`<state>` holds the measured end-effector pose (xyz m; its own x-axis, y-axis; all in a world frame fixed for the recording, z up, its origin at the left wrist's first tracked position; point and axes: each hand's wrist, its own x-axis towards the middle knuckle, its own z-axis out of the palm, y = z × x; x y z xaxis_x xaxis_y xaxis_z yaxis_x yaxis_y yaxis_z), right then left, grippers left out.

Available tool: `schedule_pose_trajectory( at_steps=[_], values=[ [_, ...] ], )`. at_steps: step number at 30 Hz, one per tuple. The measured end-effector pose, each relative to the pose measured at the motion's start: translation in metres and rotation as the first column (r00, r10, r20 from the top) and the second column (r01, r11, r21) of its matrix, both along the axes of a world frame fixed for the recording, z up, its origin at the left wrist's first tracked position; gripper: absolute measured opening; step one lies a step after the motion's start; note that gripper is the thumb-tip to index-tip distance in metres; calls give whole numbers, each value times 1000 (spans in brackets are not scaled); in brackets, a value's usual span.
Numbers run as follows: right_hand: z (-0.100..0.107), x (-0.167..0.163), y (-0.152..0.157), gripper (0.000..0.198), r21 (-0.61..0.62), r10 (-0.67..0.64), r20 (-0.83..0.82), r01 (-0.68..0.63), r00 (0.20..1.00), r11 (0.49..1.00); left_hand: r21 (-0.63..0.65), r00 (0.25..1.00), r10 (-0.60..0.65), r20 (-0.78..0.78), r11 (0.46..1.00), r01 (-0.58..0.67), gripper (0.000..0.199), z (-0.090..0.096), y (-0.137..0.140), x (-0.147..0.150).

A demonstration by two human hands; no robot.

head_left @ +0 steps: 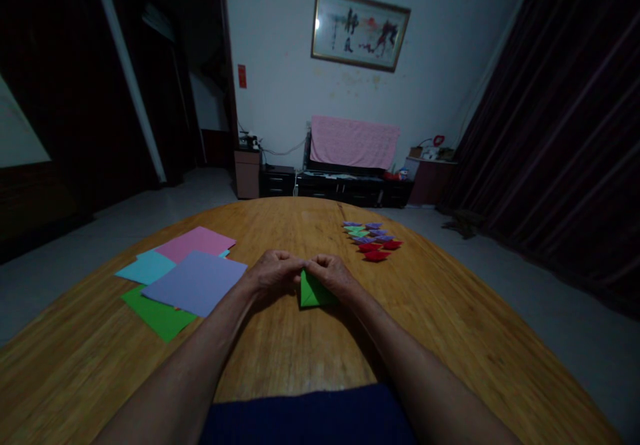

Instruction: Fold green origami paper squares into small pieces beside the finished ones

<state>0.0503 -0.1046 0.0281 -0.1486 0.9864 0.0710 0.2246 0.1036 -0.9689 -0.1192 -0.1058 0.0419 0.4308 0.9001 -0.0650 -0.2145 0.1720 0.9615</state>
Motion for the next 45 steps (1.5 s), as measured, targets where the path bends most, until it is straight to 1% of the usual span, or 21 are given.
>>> schedule_pose_trajectory(
  at_steps=[3,8,11,13,16,22,24,28,29,31,33,35,37,40,42,45],
  values=[
    [1,-1,-1,37,-6,5,-11,-5,1000,1000,34,998,46,-31,998,-44,26,-4,2,0],
    [-1,-4,-3,34,-13,72,-72,-73,995,997,51,995,97,-31,994,-96,16,-6,4,2],
    [-2,-6,-2,32,2,40,-60,-40,997,999,66,991,130,-40,990,-127,16,-6,4,5],
    [-3,-6,0,32,13,26,-42,-25,999,1000,67,992,117,-44,991,-114,17,-7,3,6],
    [-4,-6,1,33,18,40,-26,-39,999,999,72,993,101,-68,993,-96,20,-7,3,5],
    [-3,-5,0,36,-3,65,-26,-65,998,998,106,979,139,-149,987,-124,12,-9,4,1],
    [-3,-4,0,38,-16,61,-43,-62,997,998,121,981,132,-143,986,-115,14,-9,4,1],
    [-2,-2,1,37,-33,38,-79,-40,996,999,138,993,74,-96,989,-60,17,-10,5,3],
    [-2,-2,1,35,-27,29,-77,-31,997,999,136,992,92,-85,988,-80,15,-9,5,3],
    [-2,-2,1,32,1,-2,-69,2,998,1000,128,975,204,-84,973,-193,13,-7,8,4],
    [-1,-3,3,29,31,-54,-77,56,996,998,150,932,347,-105,932,-330,16,-5,11,5],
    [-1,-4,4,28,49,-109,-94,114,990,992,220,890,437,-132,888,-403,15,-1,11,7],
    [0,-4,5,27,68,-142,-100,150,985,986,287,874,462,-151,866,-408,13,3,9,11],
    [2,-5,5,27,98,-158,-90,167,983,981,308,886,433,-165,876,-371,13,5,3,17],
    [4,-5,4,27,108,-152,-83,161,985,981,329,888,432,-160,871,-364,13,4,1,20],
    [5,-6,2,26,123,-142,-79,151,987,981,385,873,458,-169,846,-369,14,1,2,22]
  ],
)
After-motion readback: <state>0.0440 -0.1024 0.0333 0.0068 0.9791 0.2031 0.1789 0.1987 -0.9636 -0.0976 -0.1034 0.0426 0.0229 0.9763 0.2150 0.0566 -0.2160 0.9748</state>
